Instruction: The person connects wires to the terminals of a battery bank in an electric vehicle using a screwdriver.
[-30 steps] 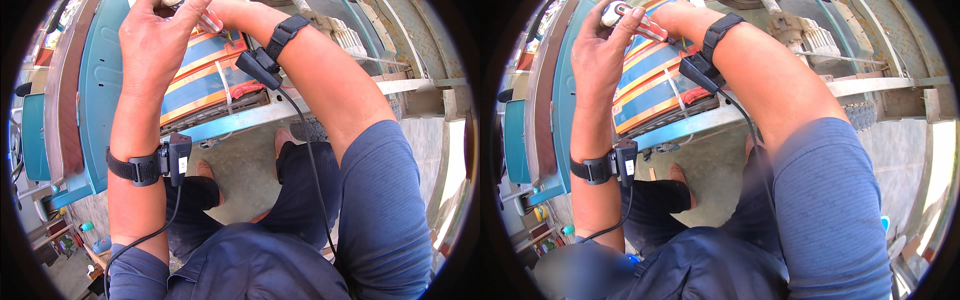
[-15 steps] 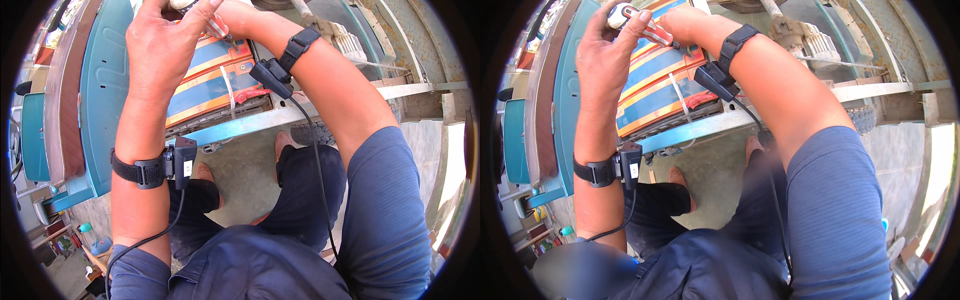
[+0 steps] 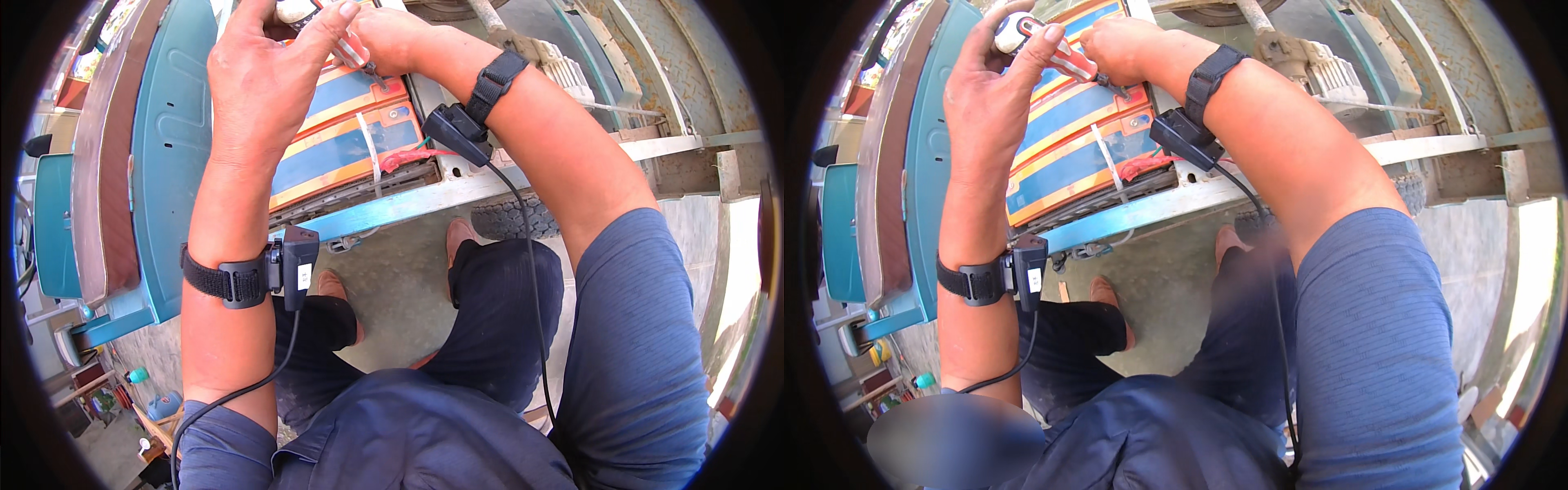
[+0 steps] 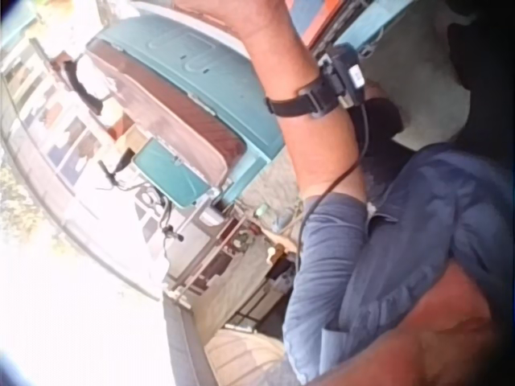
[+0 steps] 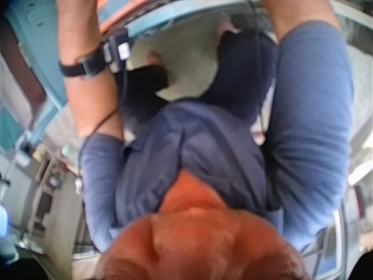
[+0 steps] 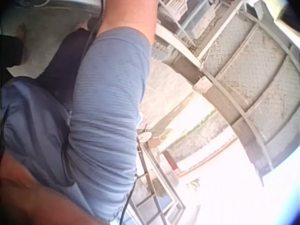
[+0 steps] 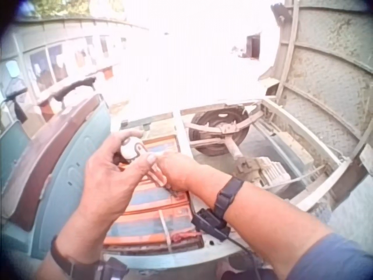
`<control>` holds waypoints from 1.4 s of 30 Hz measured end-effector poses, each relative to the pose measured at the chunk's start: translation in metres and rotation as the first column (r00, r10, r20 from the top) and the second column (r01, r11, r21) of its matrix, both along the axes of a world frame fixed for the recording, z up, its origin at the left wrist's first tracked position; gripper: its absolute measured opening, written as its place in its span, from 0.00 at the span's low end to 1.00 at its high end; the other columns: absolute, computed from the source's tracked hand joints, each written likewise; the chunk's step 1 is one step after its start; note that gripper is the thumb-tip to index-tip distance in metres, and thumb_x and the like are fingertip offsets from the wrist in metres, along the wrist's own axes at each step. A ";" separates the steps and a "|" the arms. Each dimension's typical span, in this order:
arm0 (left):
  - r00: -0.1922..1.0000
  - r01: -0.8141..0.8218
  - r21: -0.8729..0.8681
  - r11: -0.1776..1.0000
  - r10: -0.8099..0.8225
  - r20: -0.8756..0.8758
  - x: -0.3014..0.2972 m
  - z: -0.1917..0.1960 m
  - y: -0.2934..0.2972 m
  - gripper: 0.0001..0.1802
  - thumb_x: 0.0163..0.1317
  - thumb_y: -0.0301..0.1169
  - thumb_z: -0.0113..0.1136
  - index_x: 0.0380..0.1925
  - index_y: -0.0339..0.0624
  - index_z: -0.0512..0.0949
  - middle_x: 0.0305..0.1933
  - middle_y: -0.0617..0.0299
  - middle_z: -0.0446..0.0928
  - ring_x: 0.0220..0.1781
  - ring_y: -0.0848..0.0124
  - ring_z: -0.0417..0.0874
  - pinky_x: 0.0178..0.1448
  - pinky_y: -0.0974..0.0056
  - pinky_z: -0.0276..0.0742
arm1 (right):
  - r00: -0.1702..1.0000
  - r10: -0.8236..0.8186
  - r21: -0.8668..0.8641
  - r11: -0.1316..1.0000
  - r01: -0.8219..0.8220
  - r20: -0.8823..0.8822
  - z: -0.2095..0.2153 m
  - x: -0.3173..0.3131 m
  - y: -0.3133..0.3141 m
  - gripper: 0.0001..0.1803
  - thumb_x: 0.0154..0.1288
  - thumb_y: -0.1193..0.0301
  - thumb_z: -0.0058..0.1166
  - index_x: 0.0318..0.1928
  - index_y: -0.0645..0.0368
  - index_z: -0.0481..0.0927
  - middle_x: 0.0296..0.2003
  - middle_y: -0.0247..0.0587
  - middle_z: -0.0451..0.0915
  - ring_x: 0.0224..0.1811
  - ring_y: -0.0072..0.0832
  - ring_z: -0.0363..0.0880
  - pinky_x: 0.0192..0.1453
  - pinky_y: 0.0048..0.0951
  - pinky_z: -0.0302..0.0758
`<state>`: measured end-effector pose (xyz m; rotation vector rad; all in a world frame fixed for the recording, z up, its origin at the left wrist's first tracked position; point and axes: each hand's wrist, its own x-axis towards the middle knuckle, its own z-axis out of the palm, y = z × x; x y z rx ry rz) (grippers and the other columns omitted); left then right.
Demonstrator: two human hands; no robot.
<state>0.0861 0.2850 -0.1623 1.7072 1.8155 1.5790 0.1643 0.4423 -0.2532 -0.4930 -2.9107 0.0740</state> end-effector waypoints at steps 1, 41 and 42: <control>1.000 -0.003 0.029 1.000 0.003 -0.010 -0.006 -0.008 0.002 0.21 0.61 0.24 0.70 0.54 0.36 0.78 0.35 0.67 0.79 0.37 0.81 0.78 0.42 0.74 0.77 | 1.000 0.011 -0.009 1.000 -0.011 0.021 0.004 0.004 -0.004 0.12 0.59 0.72 0.60 0.43 0.58 0.86 0.47 0.47 0.84 0.52 0.45 0.82 0.59 0.41 0.79; 0.968 -0.091 -0.011 0.996 0.085 -0.236 -0.020 -0.005 0.007 0.26 0.56 0.42 0.77 0.51 0.42 0.83 0.37 0.59 0.77 0.38 0.70 0.81 0.45 0.64 0.80 | 0.440 -0.706 -0.800 0.599 -0.047 -0.554 0.010 0.112 -0.077 0.18 0.68 0.72 0.52 0.56 0.61 0.83 0.43 0.41 0.86 0.43 0.24 0.85 0.50 0.27 0.78; 0.970 -0.091 -0.023 0.996 0.083 -0.228 -0.020 -0.005 0.007 0.26 0.56 0.42 0.77 0.51 0.42 0.83 0.37 0.59 0.77 0.38 0.70 0.80 0.45 0.65 0.80 | 0.423 -0.755 -0.844 0.534 -0.049 -0.502 0.009 0.118 -0.082 0.19 0.68 0.71 0.52 0.57 0.61 0.83 0.44 0.41 0.86 0.43 0.23 0.85 0.50 0.26 0.77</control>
